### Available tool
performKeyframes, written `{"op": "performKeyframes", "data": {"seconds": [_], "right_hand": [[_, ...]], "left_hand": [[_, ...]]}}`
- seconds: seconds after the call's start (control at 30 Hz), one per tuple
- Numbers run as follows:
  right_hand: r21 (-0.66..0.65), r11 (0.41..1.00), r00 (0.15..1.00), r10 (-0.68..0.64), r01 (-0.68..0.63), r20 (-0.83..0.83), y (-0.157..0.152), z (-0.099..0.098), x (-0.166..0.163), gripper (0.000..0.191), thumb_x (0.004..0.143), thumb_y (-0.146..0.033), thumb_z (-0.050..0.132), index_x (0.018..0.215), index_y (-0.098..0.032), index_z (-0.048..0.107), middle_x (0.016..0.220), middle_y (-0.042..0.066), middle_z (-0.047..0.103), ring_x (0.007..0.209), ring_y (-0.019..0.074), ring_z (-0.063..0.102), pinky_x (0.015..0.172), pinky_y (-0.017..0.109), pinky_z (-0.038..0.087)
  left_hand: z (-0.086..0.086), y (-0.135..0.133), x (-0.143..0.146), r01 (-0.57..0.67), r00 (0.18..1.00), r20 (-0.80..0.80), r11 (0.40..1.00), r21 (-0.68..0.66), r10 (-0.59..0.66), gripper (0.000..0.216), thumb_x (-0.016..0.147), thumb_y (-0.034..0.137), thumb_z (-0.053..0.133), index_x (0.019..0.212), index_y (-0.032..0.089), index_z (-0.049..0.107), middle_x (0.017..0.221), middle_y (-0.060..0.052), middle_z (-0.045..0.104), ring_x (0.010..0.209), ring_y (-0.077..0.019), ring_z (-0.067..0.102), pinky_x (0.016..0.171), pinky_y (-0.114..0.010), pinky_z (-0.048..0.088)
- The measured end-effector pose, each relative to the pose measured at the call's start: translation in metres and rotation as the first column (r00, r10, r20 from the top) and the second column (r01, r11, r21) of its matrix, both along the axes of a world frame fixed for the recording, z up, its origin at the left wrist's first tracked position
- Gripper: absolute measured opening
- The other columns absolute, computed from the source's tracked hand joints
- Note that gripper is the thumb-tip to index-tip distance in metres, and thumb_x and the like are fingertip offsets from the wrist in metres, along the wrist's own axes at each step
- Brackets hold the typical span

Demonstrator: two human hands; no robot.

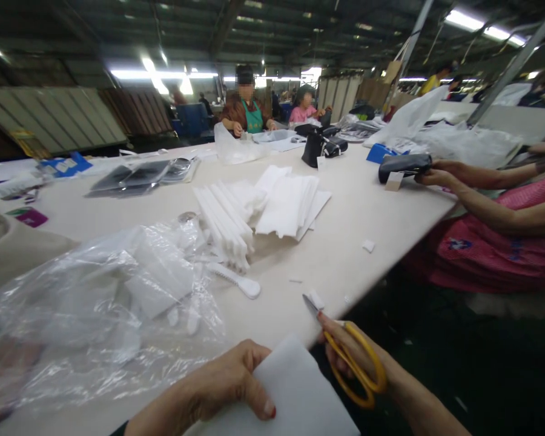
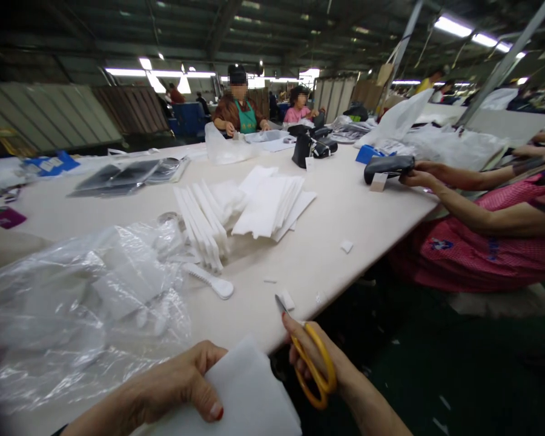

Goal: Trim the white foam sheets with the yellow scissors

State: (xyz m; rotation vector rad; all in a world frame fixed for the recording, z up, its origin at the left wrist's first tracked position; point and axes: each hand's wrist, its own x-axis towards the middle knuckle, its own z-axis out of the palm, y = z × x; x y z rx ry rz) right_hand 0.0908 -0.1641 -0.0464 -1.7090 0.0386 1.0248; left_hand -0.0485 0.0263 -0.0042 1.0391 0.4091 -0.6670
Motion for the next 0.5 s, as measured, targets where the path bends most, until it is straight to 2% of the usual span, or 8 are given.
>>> {"op": "performKeyframes", "data": {"seconds": [0.07,0.13,0.17,0.2,0.23,0.3,0.37,0.5], "right_hand": [[-0.022,0.976,0.973,-0.215,0.218,0.081,-0.023,-0.003,0.009,0.067,0.052,-0.079,0.057,0.076,-0.017,0.048,0.044,-0.006,0.049,0.036,0.0052,0.040,0.035,0.016,0.030],[0.007,0.896,0.878,-0.437,0.444,0.194,-0.040,-0.004,0.013,0.070,0.051,-0.084,0.046,0.080,-0.021,0.041,0.049,-0.010,0.045,0.040,0.0036,0.041,0.040,0.015,0.033],[0.042,0.866,0.839,-0.494,0.499,0.228,-0.043,-0.003,0.013,0.070,0.051,-0.084,0.044,0.082,-0.021,0.039,0.051,-0.011,0.043,0.041,0.0032,0.041,0.041,0.014,0.033],[0.064,0.878,0.847,-0.475,0.475,0.239,-0.041,-0.002,0.011,0.069,0.052,-0.083,0.045,0.082,-0.021,0.040,0.051,-0.011,0.043,0.041,0.0033,0.040,0.041,0.015,0.033],[0.067,0.921,0.891,-0.389,0.384,0.235,-0.034,0.000,0.008,0.066,0.055,-0.081,0.048,0.081,-0.021,0.042,0.050,-0.011,0.044,0.040,0.0035,0.039,0.040,0.015,0.031],[0.032,0.996,0.974,-0.090,0.085,0.207,-0.009,0.005,0.001,0.057,0.059,-0.073,0.057,0.075,-0.019,0.047,0.046,-0.009,0.046,0.036,0.0038,0.037,0.035,0.017,0.026],[-0.020,0.995,0.974,0.104,-0.103,0.202,0.020,0.011,-0.001,0.048,0.060,-0.063,0.066,0.070,-0.019,0.050,0.041,-0.008,0.047,0.032,0.0042,0.036,0.032,0.017,0.023],[-0.098,0.980,0.968,0.188,-0.173,0.164,0.047,0.020,0.021,0.041,0.057,-0.049,0.077,0.054,-0.017,0.051,0.032,-0.002,0.051,0.026,0.0093,0.041,0.027,0.019,0.024]], "left_hand": [[-0.003,0.001,-0.001,-0.021,1.000,-0.003,1.000,0.002,0.021,0.026,0.042,0.016,0.075,0.067,0.011,0.070,0.069,-0.007,0.070,0.056,-0.0129,0.061,0.049,-0.018,0.043],[-0.007,0.001,0.001,-0.018,1.000,-0.004,1.000,0.000,0.018,0.027,0.041,0.018,0.077,0.066,0.012,0.070,0.066,-0.006,0.069,0.055,-0.0136,0.060,0.049,-0.019,0.044],[-0.009,0.000,0.003,-0.008,1.000,-0.005,1.000,0.001,0.008,0.028,0.040,0.018,0.077,0.066,0.012,0.070,0.065,-0.006,0.069,0.055,-0.0138,0.060,0.049,-0.020,0.044],[-0.010,-0.002,0.005,0.002,1.000,-0.006,1.000,0.001,-0.002,0.028,0.039,0.018,0.078,0.065,0.012,0.070,0.065,-0.006,0.069,0.054,-0.0139,0.059,0.049,-0.020,0.044],[-0.010,-0.004,0.007,0.012,1.000,-0.006,1.000,0.003,-0.012,0.029,0.038,0.019,0.078,0.065,0.012,0.070,0.065,-0.006,0.069,0.054,-0.0140,0.059,0.049,-0.020,0.043],[-0.009,-0.007,0.009,0.025,1.000,0.006,1.000,0.016,-0.025,0.030,0.037,0.020,0.079,0.065,0.012,0.070,0.065,-0.006,0.069,0.055,-0.0134,0.058,0.049,-0.019,0.043],[-0.006,-0.009,0.009,0.025,0.999,0.024,0.999,0.039,-0.026,0.033,0.038,0.022,0.079,0.068,0.012,0.071,0.066,-0.005,0.068,0.054,-0.0117,0.056,0.049,-0.018,0.041],[-0.004,-0.008,0.003,0.020,0.999,0.027,0.996,0.081,-0.022,0.037,0.038,0.025,0.078,0.071,0.012,0.072,0.067,-0.004,0.067,0.052,-0.0096,0.052,0.046,-0.017,0.036]]}}
